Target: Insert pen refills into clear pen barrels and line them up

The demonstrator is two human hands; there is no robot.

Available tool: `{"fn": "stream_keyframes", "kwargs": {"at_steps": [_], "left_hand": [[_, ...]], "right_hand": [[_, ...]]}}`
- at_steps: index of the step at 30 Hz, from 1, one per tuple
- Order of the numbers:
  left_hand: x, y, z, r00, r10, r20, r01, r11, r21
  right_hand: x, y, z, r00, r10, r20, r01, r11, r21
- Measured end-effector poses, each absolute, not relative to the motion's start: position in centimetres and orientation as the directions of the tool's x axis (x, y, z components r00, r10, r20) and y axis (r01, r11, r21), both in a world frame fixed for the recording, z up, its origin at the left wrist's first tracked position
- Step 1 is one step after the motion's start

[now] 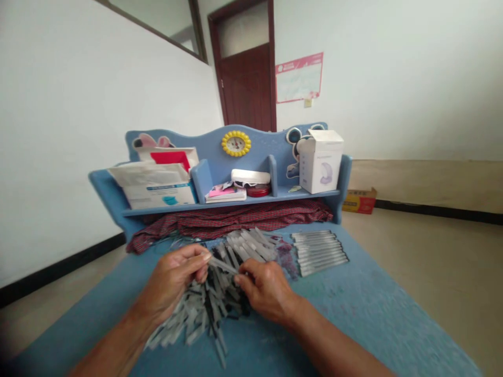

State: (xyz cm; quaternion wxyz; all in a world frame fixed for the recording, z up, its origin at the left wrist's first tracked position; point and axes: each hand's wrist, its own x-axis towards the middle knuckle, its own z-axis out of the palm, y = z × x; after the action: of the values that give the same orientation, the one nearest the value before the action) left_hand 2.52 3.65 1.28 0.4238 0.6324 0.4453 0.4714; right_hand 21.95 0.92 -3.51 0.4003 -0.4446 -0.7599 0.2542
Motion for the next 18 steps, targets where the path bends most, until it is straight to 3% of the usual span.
{"fn": "stream_keyframes", "kwargs": {"at_steps": [5,11,16,18], "left_hand": [[3.3,3.4,1.1,0.233,0.95,0.207,0.247,-0.264,0.932],[3.3,3.3,1.2,0.234,0.947,0.22,0.283,-0.282,0.917],[3.5,2.9,1.3,0.243,0.949,0.199,0.292,-0.268,0.918],[3.8,2.7,1.4,0.251,0.95,0.186,0.307,-0.26,0.916]], "right_hand": [[23.0,0.7,-1.0,-0.358,0.844,0.4,0.692,0.527,-0.493],[28.8,0.2,2.7,-0.309,0.935,0.174,0.932,0.334,-0.141],[35.0,-0.5,0.4,-0.123,0.992,0.0,0.992,0.123,-0.023],[36.8,-0.9,-1.2,-0.114,0.993,-0.025,0.994,0.114,-0.006]]}}
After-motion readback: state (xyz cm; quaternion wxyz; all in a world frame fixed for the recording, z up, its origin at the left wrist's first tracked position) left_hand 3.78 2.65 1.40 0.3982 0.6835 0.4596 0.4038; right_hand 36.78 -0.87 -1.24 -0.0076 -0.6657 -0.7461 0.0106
